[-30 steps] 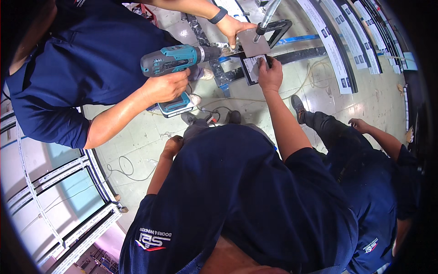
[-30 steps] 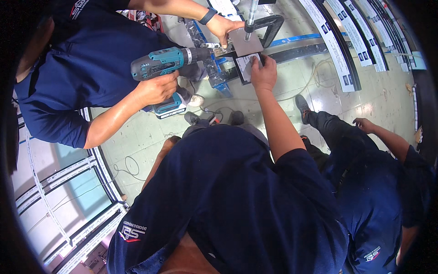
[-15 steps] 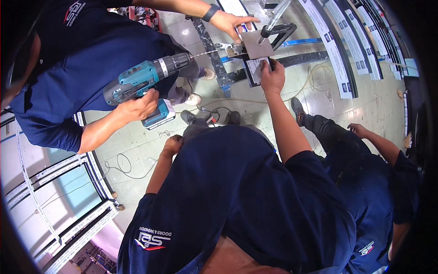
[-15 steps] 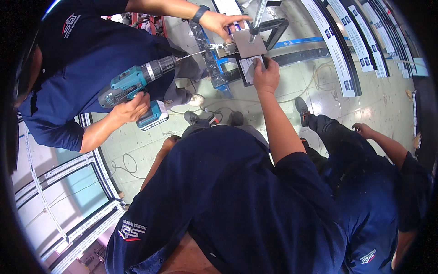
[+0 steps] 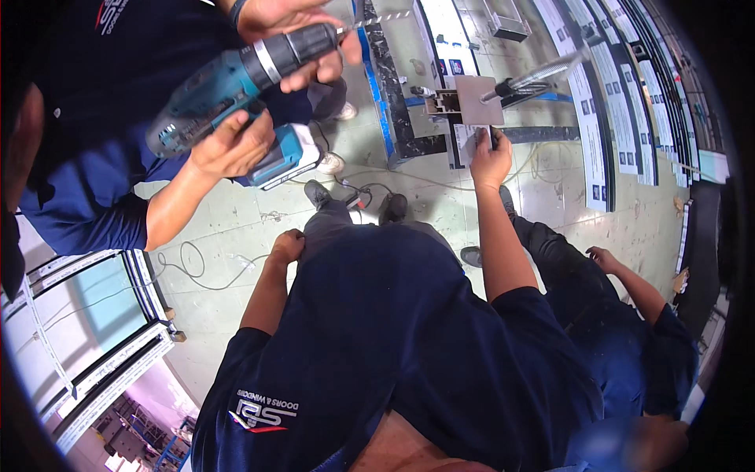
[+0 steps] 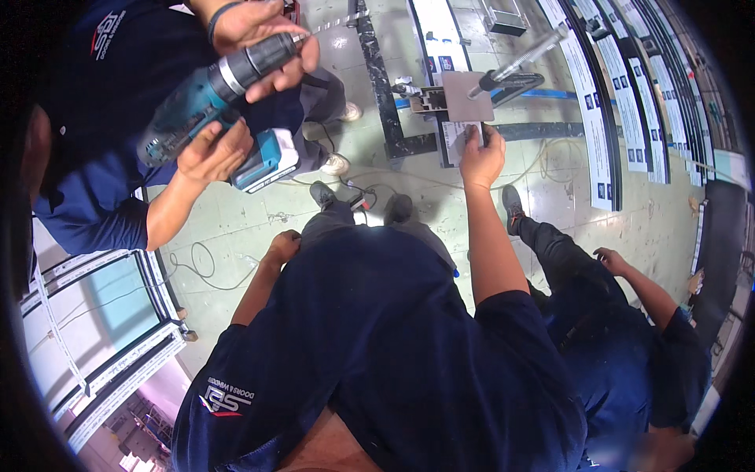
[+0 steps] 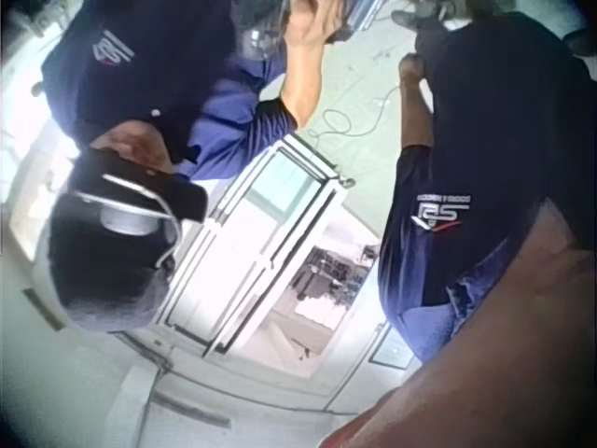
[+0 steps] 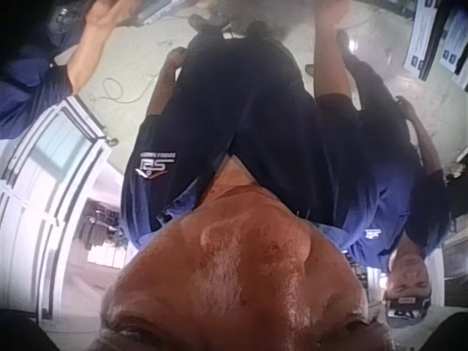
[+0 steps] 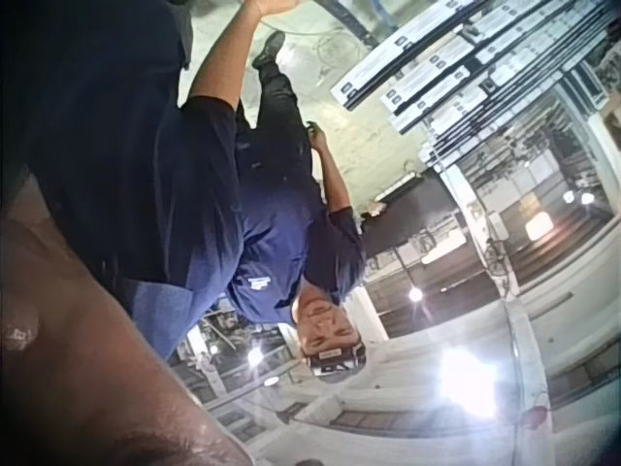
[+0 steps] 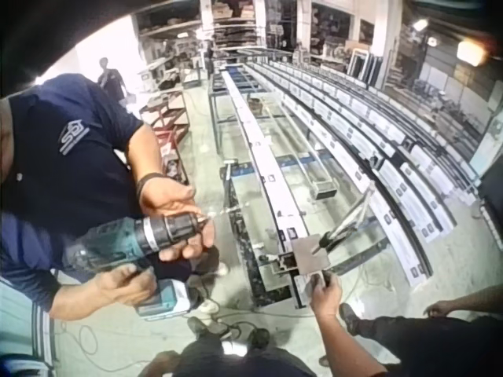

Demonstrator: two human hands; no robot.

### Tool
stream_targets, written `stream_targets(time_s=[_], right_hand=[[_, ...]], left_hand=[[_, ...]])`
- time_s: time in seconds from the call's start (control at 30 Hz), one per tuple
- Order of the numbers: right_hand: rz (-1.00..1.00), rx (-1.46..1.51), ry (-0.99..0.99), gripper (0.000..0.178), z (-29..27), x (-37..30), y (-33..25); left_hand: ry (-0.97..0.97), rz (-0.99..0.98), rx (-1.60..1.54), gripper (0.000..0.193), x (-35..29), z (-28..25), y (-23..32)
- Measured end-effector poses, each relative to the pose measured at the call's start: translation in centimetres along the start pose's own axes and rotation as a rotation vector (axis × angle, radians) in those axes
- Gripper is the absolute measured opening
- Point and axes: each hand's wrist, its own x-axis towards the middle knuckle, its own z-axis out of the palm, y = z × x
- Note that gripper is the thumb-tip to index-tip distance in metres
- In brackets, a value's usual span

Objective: Measure, mark, and drill holes into metal frame components for assembly.

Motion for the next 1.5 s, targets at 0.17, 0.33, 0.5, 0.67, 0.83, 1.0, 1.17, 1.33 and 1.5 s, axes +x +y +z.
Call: stream_targets(time_s=[0.17,0.33,0.5,0.67,0.83,1.0,1.17,1.33,1.5], right_hand=[[0.033,0.000,0.021,0.035,0.5,0.1,0.4],[0.007,0.050,0.041,0.039,1.4,0.3,1.6],[0.012,0.064,0.038,0.037,1.8,0.2,2.1],[0.047,0.214,0.023,0.036,2.3,-0.2,2.0],[0.053,0.075,0.003,0.033,2.2,0.5,3.6],[0.075,0.193,-0.007,0.032,2.5,0.5,3.7],[0.007,0.134,-0.037,0.031,2.2,0.6,3.0],[0.016,0.169,-0.020,0.030,1.6,0.0,1.9],[-0.027,0.073,0.060,0.034,1.6,0.0,1.8]], left_hand=[[0.012,-0.011,-0.069,0.039,-0.6,0.3,-1.4],[0.028,-0.020,-0.073,0.039,-0.4,-0.5,-3.8],[0.013,-0.055,-0.131,0.041,0.3,-2.4,-3.8],[0.009,0.009,-0.028,0.041,1.5,-2.8,-4.9],[-0.036,0.028,-0.070,0.042,3.3,-4.1,-3.6],[0.016,0.074,-0.107,0.042,4.5,-4.0,-3.0],[0.040,0.081,-0.084,0.040,5.0,-4.0,-2.5],[0.091,0.068,-0.112,0.040,4.1,-4.6,-2.1],[0.049,0.020,-0.068,0.044,3.6,-5.2,-1.0]])
